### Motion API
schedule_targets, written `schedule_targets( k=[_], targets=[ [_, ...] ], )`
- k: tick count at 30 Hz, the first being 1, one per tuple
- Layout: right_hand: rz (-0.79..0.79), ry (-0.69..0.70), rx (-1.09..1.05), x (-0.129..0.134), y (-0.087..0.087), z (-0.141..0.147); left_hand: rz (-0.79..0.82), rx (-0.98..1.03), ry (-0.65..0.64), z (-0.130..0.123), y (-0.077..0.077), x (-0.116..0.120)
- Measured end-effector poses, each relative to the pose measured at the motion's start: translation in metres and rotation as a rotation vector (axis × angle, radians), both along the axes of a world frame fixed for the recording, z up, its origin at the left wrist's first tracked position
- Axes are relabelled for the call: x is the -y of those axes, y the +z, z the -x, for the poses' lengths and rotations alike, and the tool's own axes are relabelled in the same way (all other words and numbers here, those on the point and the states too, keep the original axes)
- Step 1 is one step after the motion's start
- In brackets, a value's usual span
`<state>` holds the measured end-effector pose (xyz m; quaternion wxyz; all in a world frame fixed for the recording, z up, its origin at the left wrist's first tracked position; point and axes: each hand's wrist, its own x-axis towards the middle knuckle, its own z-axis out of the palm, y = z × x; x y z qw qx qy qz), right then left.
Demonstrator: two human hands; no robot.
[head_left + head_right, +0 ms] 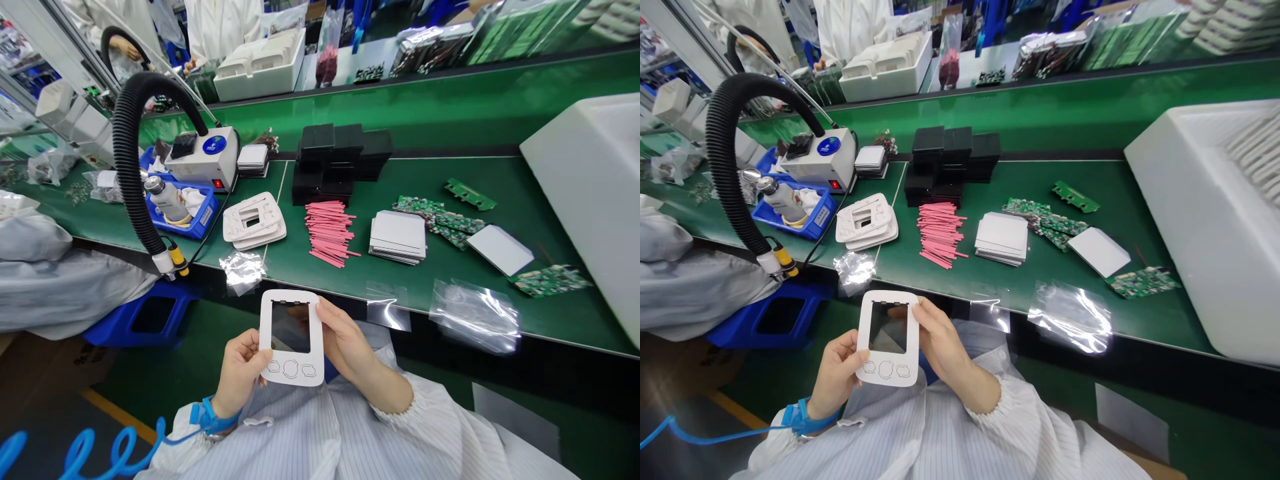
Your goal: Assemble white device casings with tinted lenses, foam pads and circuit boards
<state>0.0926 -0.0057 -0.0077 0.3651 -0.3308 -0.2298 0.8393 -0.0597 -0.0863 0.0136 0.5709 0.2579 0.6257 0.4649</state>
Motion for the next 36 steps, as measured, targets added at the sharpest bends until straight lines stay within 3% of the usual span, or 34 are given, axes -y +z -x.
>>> schedule_targets(
  k=[17,25,36],
  targets=[
    [0.009,0.062,-0.039,-0.004,-0.002,-0.001,-0.019,-0.002,-0.014,0.001,0.001,-0.002],
    [0.028,-0.022,-0.051,-0.003,-0.012,-0.001,-0.012,0.017,0.005,0.000,0.002,-0.004],
    [0.037,0.010,-0.093,-0.005,-0.002,0.000,-0.009,0.067,-0.006,0.001,0.006,-0.005]
  ],
)
